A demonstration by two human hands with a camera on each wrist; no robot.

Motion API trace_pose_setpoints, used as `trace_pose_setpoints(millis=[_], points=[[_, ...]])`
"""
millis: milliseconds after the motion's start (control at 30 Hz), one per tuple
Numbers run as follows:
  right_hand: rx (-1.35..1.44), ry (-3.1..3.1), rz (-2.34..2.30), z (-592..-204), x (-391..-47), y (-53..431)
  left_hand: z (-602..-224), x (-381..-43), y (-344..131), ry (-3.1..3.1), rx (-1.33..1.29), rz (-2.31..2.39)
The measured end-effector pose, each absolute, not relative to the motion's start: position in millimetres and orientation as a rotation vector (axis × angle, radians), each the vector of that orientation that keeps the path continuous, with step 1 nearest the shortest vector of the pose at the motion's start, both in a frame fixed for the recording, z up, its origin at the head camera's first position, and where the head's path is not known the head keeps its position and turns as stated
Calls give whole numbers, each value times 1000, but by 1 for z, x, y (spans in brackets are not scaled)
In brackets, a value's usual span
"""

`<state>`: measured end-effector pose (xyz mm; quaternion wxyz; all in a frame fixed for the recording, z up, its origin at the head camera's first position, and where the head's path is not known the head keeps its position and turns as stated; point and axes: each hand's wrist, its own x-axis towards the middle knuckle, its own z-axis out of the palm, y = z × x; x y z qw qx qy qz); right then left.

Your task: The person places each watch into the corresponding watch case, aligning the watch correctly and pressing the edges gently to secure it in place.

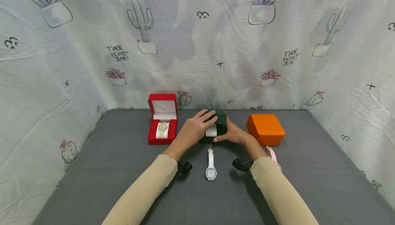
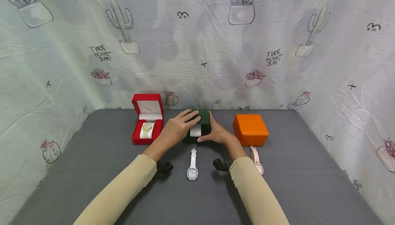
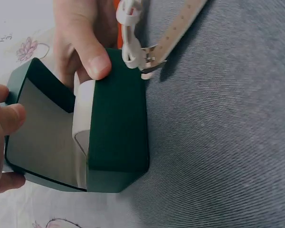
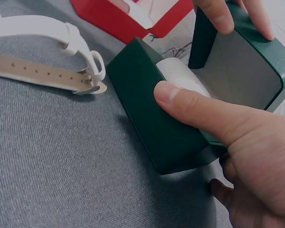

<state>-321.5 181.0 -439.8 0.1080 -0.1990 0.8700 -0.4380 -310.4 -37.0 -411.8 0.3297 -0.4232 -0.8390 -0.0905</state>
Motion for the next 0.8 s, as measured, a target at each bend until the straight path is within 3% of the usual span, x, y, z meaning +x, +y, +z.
trace_pose_setpoints(millis=[367,800], points=[[-317,2572,-1088,-439,-321,177,-407,-313,-28,-2484,-970,-186],[-354,2556,-1129,-434,-322,177,-423,-314,-38,-2499,-1038,-278]])
